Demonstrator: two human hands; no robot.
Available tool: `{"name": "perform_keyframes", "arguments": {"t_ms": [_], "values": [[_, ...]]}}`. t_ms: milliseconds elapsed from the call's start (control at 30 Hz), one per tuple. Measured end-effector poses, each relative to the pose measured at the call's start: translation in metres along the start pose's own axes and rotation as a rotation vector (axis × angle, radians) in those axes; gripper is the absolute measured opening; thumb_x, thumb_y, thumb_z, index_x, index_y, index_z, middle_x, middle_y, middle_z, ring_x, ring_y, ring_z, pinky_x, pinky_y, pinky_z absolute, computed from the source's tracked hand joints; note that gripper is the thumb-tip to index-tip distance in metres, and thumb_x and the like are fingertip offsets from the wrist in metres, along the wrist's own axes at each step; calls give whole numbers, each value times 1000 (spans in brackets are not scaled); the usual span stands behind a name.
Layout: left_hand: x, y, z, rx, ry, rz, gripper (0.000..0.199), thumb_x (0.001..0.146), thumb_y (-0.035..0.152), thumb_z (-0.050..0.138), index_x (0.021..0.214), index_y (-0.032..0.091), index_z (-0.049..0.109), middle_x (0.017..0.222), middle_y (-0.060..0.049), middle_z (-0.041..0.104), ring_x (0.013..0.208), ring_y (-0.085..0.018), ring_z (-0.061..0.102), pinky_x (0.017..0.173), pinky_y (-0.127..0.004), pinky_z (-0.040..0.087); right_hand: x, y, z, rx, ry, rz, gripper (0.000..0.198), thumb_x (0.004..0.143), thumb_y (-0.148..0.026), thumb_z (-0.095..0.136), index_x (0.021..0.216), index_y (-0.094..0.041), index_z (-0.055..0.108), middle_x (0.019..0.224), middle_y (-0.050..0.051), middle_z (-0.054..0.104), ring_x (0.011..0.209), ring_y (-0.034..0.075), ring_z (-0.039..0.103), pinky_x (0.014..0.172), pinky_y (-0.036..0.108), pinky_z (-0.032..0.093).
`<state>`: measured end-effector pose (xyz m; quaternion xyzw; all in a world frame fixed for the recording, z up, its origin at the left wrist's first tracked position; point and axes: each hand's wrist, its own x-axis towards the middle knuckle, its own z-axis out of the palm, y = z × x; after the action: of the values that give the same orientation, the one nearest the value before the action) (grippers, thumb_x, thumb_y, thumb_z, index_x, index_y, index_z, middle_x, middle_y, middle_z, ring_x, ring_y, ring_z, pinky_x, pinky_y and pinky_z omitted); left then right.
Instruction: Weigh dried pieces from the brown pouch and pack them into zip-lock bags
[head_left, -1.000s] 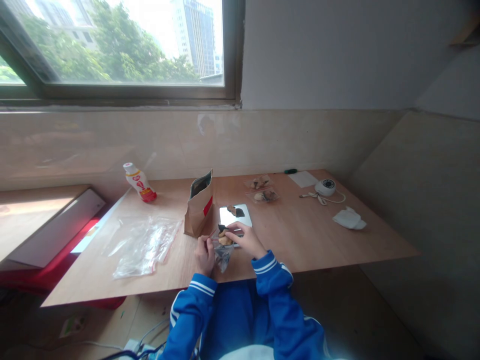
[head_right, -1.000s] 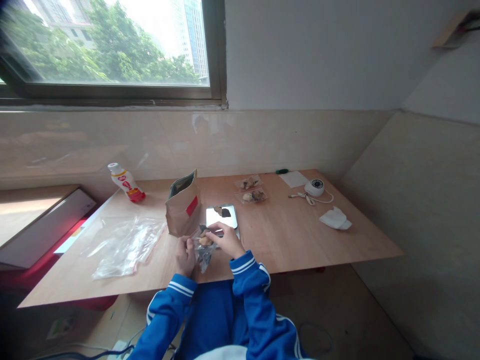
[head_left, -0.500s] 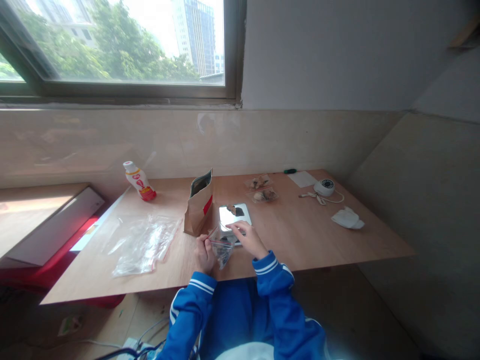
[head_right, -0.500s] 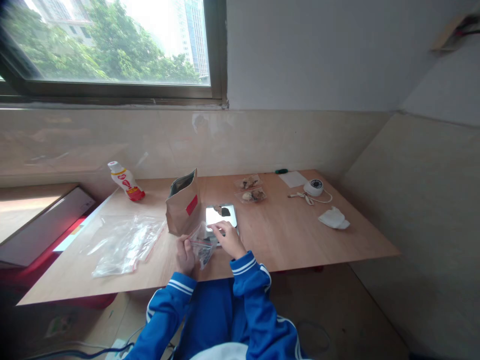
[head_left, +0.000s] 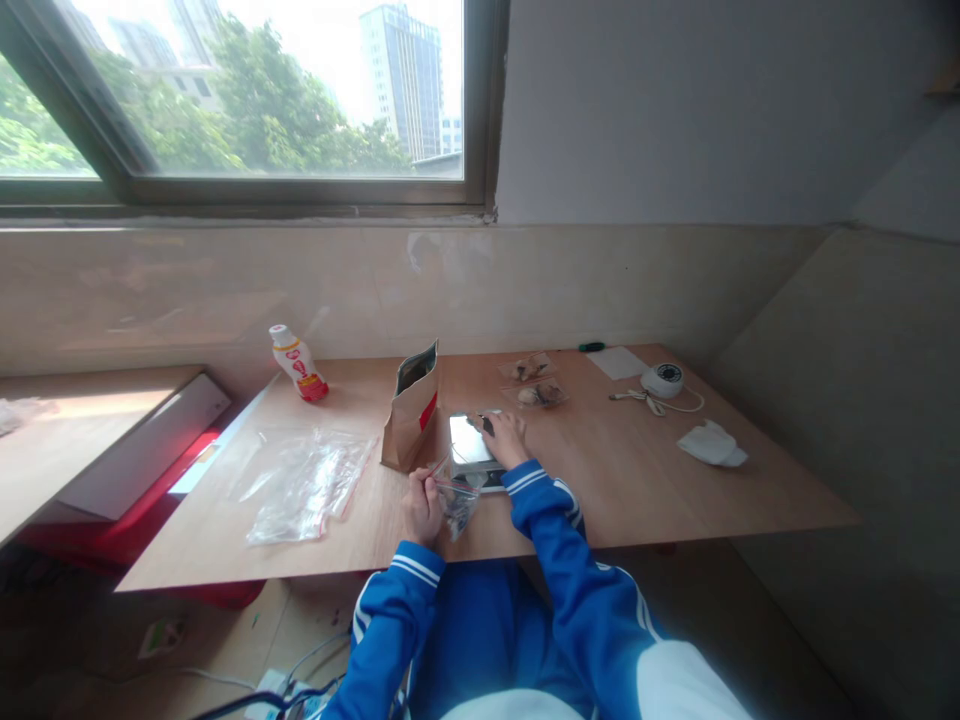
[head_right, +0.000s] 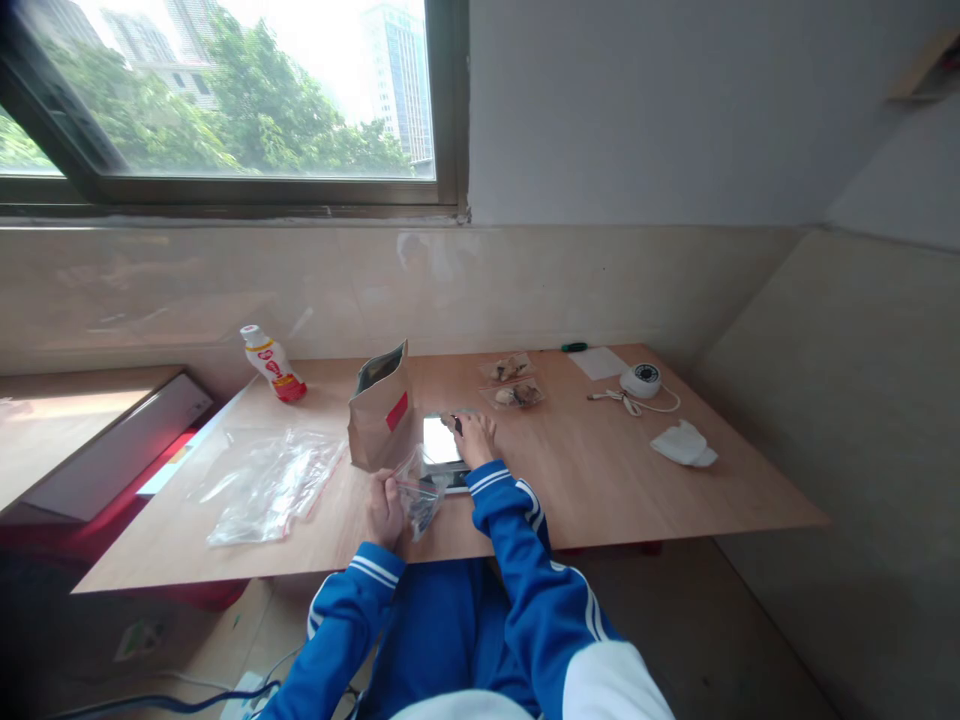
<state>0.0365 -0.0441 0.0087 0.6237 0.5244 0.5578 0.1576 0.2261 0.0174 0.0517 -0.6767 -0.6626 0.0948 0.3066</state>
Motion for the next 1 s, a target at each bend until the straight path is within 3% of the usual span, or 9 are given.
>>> {"name": "perform_keyframes", "arguments": {"t_ms": [133, 433, 700, 1000], "values": [[-1, -2, 1, 3, 2, -4, 29, 92, 42, 34, 87, 19, 51, 66, -4, 63, 54, -16, 59, 50, -29, 46, -17, -2, -4, 21, 71, 39, 27, 83, -13, 53, 105, -22, 67, 101, 11, 67, 101, 29, 53, 91, 45, 35], [0, -1, 1, -6, 37, -18, 26, 91, 40, 36, 86, 19, 51, 69, -4, 64, 57, -16, 61, 52, -28, 47, -45, -20, -41, 466, 179, 12, 26, 78, -17, 52, 98, -20, 68, 97, 7, 66, 86, 21, 63, 79, 34, 51], [-1, -3, 1, -10, 41, -45, 28, 90, 43, 36, 87, 19, 52, 73, -5, 65, 63, -18, 63, 56, -30, 49, -59, -52, -63, 626, -107, -139, 19, 79, -24, 60, 96, -21, 70, 98, 5, 71, 85, 18, 64, 72, 29, 51], [-3, -5, 2, -38, 64, -53, 29, 91, 43, 36, 91, 19, 51, 76, -6, 67, 62, -17, 63, 54, -29, 49, -67, -56, -51, 707, -199, -57, 20, 83, -27, 59, 99, -21, 70, 92, 3, 73, 84, 18, 67, 75, 31, 51]]}}
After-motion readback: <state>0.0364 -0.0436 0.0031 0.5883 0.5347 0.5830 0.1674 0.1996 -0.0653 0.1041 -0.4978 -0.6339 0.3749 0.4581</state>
